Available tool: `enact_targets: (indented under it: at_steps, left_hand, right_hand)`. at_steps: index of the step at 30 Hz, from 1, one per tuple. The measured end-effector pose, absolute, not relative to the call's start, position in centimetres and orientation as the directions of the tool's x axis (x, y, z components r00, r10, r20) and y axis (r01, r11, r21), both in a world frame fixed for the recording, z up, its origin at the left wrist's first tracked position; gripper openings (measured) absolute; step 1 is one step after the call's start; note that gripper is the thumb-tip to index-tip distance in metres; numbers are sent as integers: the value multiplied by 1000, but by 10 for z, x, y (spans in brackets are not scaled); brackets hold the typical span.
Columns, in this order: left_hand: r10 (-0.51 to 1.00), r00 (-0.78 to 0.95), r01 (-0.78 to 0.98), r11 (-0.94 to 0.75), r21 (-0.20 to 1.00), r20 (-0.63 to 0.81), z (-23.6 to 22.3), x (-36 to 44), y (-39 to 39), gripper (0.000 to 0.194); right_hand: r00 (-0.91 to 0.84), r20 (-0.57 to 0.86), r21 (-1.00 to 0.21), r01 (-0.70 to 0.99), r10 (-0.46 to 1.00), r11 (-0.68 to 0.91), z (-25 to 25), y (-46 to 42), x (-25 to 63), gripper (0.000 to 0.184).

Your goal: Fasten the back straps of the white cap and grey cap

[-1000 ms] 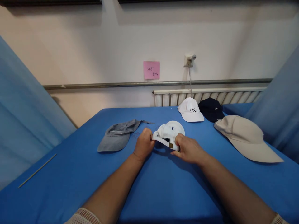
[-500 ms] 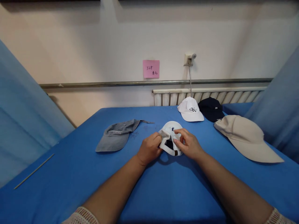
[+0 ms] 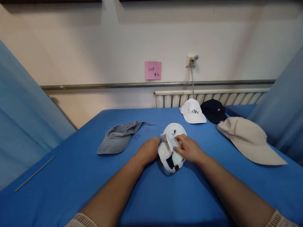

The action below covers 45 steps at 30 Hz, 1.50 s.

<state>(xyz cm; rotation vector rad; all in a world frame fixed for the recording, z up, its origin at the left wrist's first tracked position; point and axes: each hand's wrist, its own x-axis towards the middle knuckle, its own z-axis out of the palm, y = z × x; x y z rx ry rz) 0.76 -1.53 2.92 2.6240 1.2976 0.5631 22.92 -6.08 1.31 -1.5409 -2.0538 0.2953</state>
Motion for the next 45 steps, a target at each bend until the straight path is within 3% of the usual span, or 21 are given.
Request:
enact_targets:
  at_steps: [5,10,14,17,20,23,28,31,34,36,41,45]
  left_hand:
    - [881,398,832,-464,304,256,23,3,-7,15]
    - [913,319,841,-396,368,253,24,-9,-3,17]
    - [881,448,744,-463,482,154,25,-25,1,6]
    - [854,513,685,-465,561,81,29,-34,8,18]
    - [895,406,627,-419,657,184,35,-31,10,21]
    - [895,417,544,-386,745,159,37,-20,4,21]
    - [866,497,522,-356,775,63,32,-5,-7,15]
    - [904,416,499,-316,807,98,34,-8,-3,17]
    - [948,270,355,-258,898,166,38,-14,3,21]
    - [964,226,256,-195,947,138,40,-16,5,24]
    - [938,346,277,-135,951,33,39,-14,1,28]
    - [936,339,316,-207,926,94,45,-15,0,24]
  right_hand:
    - [-119,151,-386,907,981,170,12,-59,228,6]
    - [46,254,-358,932,966,50,18,-55,247,8]
    - [149,295,-425,905,944,-10,18,-49,263,7]
    - [95,267,-460,887,959,40,12,-45,263,6]
    - [67,271,-545,833,960,95,7,-45,257,13]
    - [55,300,-614,775,952,149,6,-48,251,16]
    - [48,333,-656,729,942,195,7,-49,248,12]
    - [106,380,-661,726,919,190,10,-49,251,9]
    - [207,464,-690,694,861,205,16,-52,256,9]
    - [193,509,-690,674,839,263,20,-56,256,8]
    - [-57,501,-635,654,864,411,25,-62,248,8]
    - [-38,550,-643,619,835,452,29,-69,244,8]
